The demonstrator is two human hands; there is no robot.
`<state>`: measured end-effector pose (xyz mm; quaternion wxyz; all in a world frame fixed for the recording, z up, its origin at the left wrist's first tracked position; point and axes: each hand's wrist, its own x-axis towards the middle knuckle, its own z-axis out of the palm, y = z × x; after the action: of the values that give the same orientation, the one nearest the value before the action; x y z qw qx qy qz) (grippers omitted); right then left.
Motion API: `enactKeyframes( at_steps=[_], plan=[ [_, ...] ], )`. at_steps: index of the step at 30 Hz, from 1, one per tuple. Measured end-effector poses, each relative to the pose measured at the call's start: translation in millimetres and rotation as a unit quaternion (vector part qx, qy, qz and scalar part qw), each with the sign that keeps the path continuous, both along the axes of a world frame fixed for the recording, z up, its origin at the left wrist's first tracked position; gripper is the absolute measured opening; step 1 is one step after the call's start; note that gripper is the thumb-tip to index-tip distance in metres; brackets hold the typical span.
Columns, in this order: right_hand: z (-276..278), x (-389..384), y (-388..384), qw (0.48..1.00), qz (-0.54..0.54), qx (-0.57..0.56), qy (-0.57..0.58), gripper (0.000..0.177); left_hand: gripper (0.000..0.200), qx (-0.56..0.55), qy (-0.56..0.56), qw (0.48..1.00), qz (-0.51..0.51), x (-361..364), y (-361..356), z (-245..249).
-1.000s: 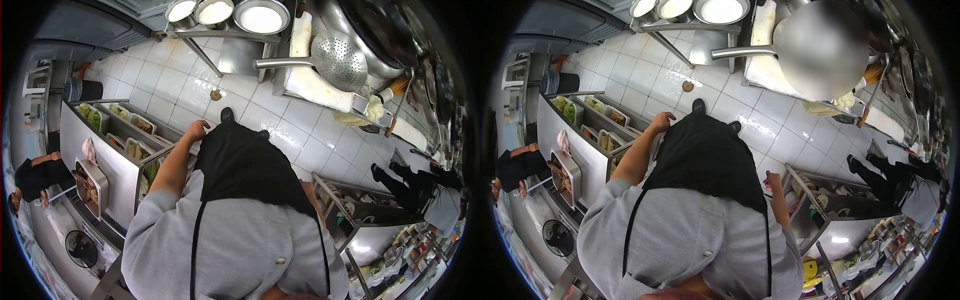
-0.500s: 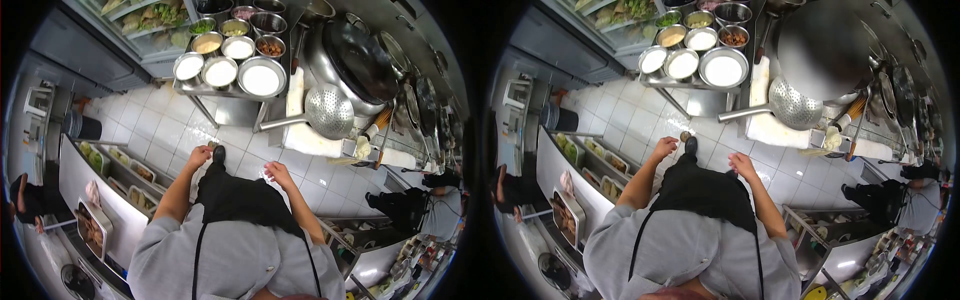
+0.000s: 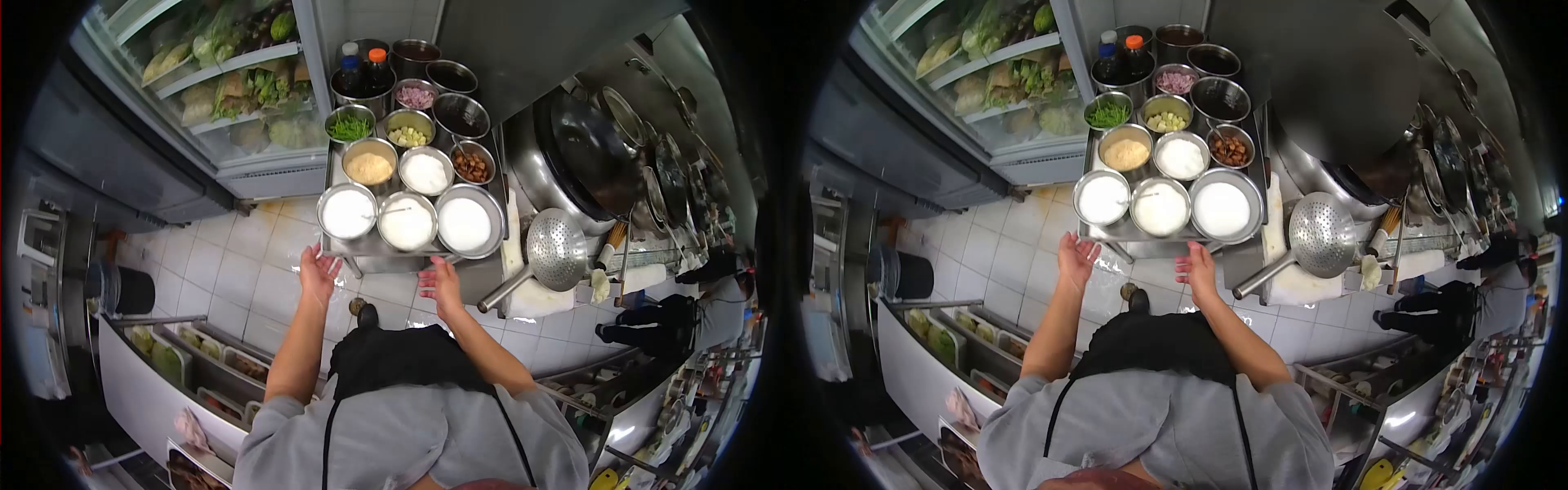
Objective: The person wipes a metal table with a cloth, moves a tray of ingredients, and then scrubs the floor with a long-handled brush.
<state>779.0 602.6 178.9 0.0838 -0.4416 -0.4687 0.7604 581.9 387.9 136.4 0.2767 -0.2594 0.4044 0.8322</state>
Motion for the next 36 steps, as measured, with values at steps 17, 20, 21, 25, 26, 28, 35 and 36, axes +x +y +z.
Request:
enactKeyframes(
  at_steps=[17, 20, 21, 25, 26, 28, 35, 36],
  plan=[
    [-1.6, -16.1, 6.1, 0.968, -0.246, -0.037, 0.034, 0.048, 0.042, -0.107, -0.032, 0.993, 0.026, -20.0, 41.2, -7.4],
    [-10.6, -14.6, 10.6, 0.971, -0.229, -0.050, 0.046, 0.043, 0.046, -0.057, 0.006, 0.996, 0.069, -17.6, 47.3, 2.6],
    [-7.9, -17.5, 11.5, 0.970, -0.232, -0.054, 0.047, 0.041, 0.048, -0.057, -0.006, 0.995, 0.086, -16.2, 50.3, 14.1],
    [-4.6, -21.2, 15.3, 0.971, -0.230, -0.050, 0.037, 0.036, 0.055, -0.047, -0.022, 0.992, 0.114, -18.0, 55.3, 23.1],
    [-6.1, -20.8, 17.0, 0.972, -0.226, -0.049, 0.041, 0.036, 0.053, -0.043, -0.025, 0.992, 0.114, -18.8, 56.1, 21.8],
    [-11.2, -21.0, 21.9, 0.974, -0.216, -0.047, 0.048, 0.036, 0.051, -0.045, -0.023, 0.992, 0.117, -19.6, 58.3, 24.9],
    [-30.1, -26.9, 42.6, 0.978, -0.193, -0.050, 0.063, 0.042, 0.041, -0.036, 0.012, 0.990, 0.133, -31.9, 72.3, 14.3],
    [-32.1, -27.9, 45.3, 0.978, -0.192, -0.050, 0.066, 0.044, 0.040, -0.035, 0.017, 0.991, 0.129, -35.4, 74.1, 6.9]
  ],
)
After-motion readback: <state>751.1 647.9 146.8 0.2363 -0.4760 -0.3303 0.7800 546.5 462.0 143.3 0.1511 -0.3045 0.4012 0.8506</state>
